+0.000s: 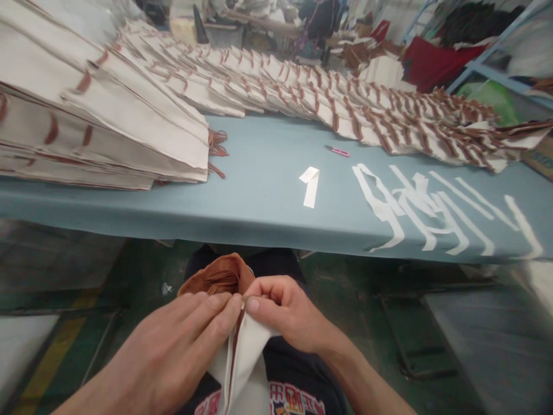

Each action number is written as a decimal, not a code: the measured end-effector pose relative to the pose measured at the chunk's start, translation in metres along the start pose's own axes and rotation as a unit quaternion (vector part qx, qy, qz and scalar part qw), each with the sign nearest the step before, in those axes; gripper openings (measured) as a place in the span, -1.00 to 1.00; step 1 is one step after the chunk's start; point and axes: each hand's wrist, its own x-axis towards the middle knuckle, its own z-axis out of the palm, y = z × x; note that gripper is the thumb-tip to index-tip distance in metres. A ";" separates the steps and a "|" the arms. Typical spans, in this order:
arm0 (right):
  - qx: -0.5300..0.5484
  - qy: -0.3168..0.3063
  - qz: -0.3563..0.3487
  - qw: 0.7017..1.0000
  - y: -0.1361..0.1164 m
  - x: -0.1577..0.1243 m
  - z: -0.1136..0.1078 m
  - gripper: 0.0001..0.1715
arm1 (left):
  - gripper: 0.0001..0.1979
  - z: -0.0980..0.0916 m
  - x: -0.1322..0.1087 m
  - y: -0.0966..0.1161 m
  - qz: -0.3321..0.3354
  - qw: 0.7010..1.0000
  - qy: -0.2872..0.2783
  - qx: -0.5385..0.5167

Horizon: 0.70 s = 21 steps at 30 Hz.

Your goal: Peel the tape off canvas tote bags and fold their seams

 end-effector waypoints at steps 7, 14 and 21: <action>0.074 -0.003 0.018 0.997 0.009 -0.001 -0.001 -0.12 | -0.44 0.013 -0.012 0.017 -0.031 0.999 -0.026 0.017; 0.040 0.012 0.025 0.999 0.000 -0.006 0.003 -0.24 | -0.44 0.027 -0.017 0.028 -0.114 0.990 0.026 -0.083; -0.136 -0.015 -0.099 0.986 -0.029 -0.016 0.012 -0.67 | -0.67 -0.013 -0.007 -0.003 -0.161 0.959 0.027 -0.231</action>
